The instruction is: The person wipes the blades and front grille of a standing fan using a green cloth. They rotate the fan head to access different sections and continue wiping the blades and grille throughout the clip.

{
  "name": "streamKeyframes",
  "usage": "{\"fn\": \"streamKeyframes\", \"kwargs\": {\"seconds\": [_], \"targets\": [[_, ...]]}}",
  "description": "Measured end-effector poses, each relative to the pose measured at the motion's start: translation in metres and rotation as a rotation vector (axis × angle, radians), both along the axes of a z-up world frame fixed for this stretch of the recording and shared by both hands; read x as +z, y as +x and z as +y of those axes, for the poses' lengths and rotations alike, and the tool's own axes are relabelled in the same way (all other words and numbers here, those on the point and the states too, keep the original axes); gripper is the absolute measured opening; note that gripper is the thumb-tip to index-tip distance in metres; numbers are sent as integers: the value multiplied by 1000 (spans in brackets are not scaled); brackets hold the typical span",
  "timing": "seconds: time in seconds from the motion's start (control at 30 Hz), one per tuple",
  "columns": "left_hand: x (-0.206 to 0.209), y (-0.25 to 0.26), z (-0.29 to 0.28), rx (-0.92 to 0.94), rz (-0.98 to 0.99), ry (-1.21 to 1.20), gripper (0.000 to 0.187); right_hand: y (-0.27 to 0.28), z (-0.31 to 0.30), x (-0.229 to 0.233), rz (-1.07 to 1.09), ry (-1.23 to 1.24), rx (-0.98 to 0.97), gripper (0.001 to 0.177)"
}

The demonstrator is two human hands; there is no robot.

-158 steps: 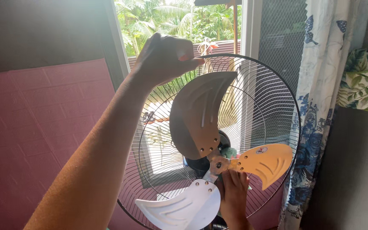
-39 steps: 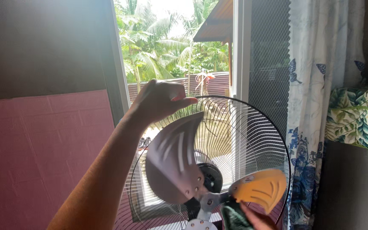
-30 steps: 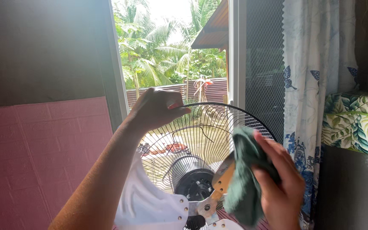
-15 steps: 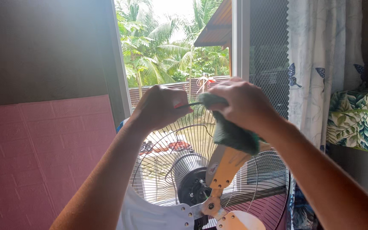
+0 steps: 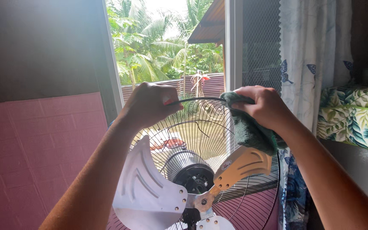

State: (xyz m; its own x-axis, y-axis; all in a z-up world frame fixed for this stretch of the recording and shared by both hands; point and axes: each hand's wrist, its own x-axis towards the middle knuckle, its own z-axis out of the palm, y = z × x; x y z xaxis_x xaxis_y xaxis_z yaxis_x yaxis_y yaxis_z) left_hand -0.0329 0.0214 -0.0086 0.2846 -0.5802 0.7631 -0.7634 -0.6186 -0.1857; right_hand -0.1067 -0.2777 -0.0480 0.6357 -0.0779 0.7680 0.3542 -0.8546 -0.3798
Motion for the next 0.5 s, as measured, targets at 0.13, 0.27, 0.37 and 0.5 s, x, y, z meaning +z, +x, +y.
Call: {"fn": "streamKeyframes", "kwargs": {"seconds": [0.13,0.27,0.37,0.5], "targets": [[-1,-2,0,-15,34,-11,31,4,-18,-27,-100,13,-38,38],[1,-3,2,4,-58,-2,35,6,-24,-45,-254,-96,-80,36],[2,-7,2,0,-201,19,35,11,-21,-45,-265,-146,-119,34],[9,-18,-12,142,-459,196,35,12,-16,-42,-371,-230,-120,35]]}}
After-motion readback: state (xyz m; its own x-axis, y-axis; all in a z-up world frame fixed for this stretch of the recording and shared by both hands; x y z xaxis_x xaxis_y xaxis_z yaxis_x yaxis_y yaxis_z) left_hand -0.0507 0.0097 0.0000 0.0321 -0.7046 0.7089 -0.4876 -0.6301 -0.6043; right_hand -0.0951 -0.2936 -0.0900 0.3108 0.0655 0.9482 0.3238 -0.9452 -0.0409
